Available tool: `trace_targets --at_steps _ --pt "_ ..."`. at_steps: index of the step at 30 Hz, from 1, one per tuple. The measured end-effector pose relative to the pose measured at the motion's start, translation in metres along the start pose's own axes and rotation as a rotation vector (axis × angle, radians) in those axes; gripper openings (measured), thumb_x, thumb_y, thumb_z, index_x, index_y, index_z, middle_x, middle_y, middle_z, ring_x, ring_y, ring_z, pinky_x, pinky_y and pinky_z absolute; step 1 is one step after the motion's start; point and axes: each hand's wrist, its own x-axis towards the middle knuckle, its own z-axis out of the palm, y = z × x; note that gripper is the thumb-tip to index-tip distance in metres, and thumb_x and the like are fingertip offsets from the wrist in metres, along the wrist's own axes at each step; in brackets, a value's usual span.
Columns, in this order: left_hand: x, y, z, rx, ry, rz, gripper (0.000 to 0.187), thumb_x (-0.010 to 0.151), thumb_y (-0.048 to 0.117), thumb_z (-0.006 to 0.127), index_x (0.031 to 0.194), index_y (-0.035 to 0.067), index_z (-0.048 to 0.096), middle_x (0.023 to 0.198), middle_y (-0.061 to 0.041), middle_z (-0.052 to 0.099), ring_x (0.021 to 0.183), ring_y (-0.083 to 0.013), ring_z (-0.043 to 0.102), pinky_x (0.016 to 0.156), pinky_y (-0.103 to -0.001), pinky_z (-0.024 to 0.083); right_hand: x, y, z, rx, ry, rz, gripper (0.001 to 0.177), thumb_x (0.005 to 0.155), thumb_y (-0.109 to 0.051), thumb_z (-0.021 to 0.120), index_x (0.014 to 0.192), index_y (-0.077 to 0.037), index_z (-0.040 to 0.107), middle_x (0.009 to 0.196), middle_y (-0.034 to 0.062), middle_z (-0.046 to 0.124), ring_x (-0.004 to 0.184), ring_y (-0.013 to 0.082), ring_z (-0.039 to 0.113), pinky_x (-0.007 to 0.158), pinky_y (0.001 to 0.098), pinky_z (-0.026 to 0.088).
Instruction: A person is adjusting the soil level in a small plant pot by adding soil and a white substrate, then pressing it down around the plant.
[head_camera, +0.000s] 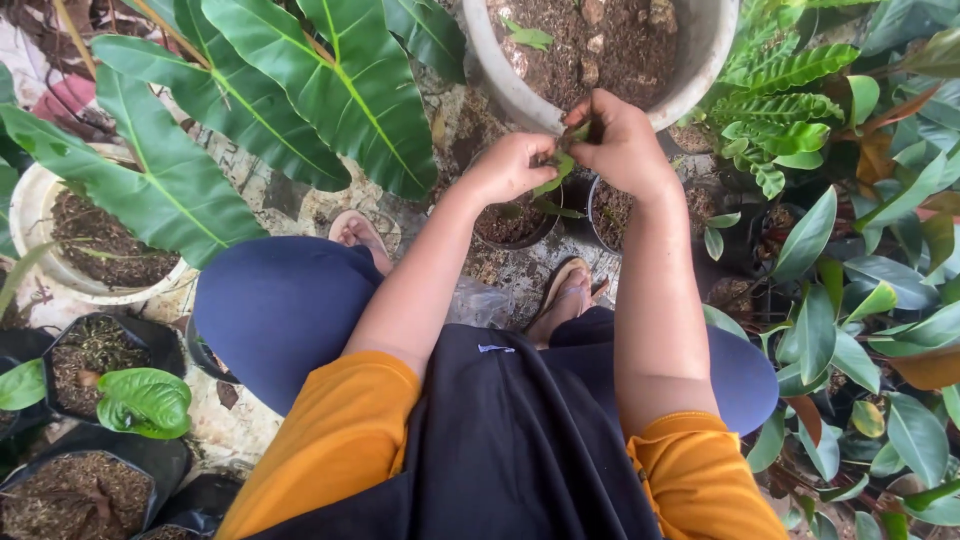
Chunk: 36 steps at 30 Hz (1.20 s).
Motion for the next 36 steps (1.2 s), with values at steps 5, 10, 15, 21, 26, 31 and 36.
trace_targets --at_steps 5,10,15,21,26,31,36 --pt "-0.007 -0.006 -0.005 -0.074 0.067 -0.078 0.017 0.096 0.01 0.067 0.113 0.01 0.07 0.118 -0.005 0.075 0.101 -0.0186 0.073 0.09 -0.034 0.06 -0.001 0.003 0.0 0.073 0.213 0.138 0.011 0.104 -0.003 0.058 0.112 -0.007 0.065 0.1 0.006 0.071 0.086 0.0136 0.068 0.078 0.0251 0.062" --pt "0.009 -0.026 -0.002 -0.173 0.285 -0.141 0.03 0.096 0.017 0.066 0.124 0.008 0.068 0.136 -0.01 0.07 0.125 -0.0285 0.067 0.108 -0.044 0.052 0.02 0.086 -0.015 -0.258 0.421 0.321 0.014 0.1 -0.018 0.063 0.108 -0.009 0.07 0.1 0.0075 0.075 0.086 0.0242 0.068 0.074 0.0403 0.054" --pt "0.04 -0.039 0.012 -0.452 0.582 -0.029 0.021 0.096 0.012 0.067 0.112 0.0 0.071 0.085 -0.015 0.078 0.075 -0.0175 0.079 0.068 -0.027 0.066 0.036 0.125 -0.01 -0.539 0.509 0.205 0.02 0.093 -0.017 0.074 0.11 -0.01 0.08 0.1 0.0126 0.077 0.099 0.0346 0.074 0.086 0.0482 0.057" --pt "0.088 -0.045 0.01 -0.356 0.695 -0.016 0.017 0.101 0.008 0.062 0.115 0.0 0.069 0.102 -0.018 0.074 0.088 -0.0207 0.077 0.075 -0.03 0.066 0.088 0.166 0.01 -0.656 0.283 0.196 0.025 0.096 -0.022 0.067 0.113 -0.009 0.079 0.099 0.0205 0.074 0.097 0.0446 0.071 0.085 0.0572 0.057" --pt "0.1 -0.024 -0.002 -0.214 0.674 0.026 0.015 0.103 0.008 0.061 0.114 0.002 0.07 0.115 -0.017 0.07 0.099 -0.026 0.075 0.087 -0.036 0.064 0.125 0.191 0.011 -0.708 0.135 0.361 0.027 0.091 -0.028 0.067 0.106 -0.01 0.081 0.095 0.0184 0.076 0.097 0.0408 0.073 0.085 0.0539 0.058" --pt "0.136 -0.052 0.01 -0.042 0.659 0.152 0.012 0.102 0.012 0.064 0.109 0.011 0.073 0.113 -0.009 0.072 0.086 -0.0213 0.075 0.079 -0.032 0.062 0.16 0.213 -0.011 -0.759 -0.018 0.476 0.033 0.088 -0.023 0.065 0.111 -0.002 0.079 0.102 0.0265 0.074 0.099 0.0461 0.072 0.084 0.0563 0.06" --pt "0.166 -0.064 0.027 0.273 0.772 0.308 0.014 0.095 0.023 0.069 0.107 0.017 0.073 0.107 -0.004 0.075 0.095 -0.0272 0.076 0.075 -0.039 0.062 0.191 0.234 -0.029 -0.937 -0.104 0.615 0.051 0.099 -0.029 0.062 0.143 -0.003 0.062 0.149 0.0238 0.048 0.138 0.0463 0.039 0.105 0.0591 0.048"
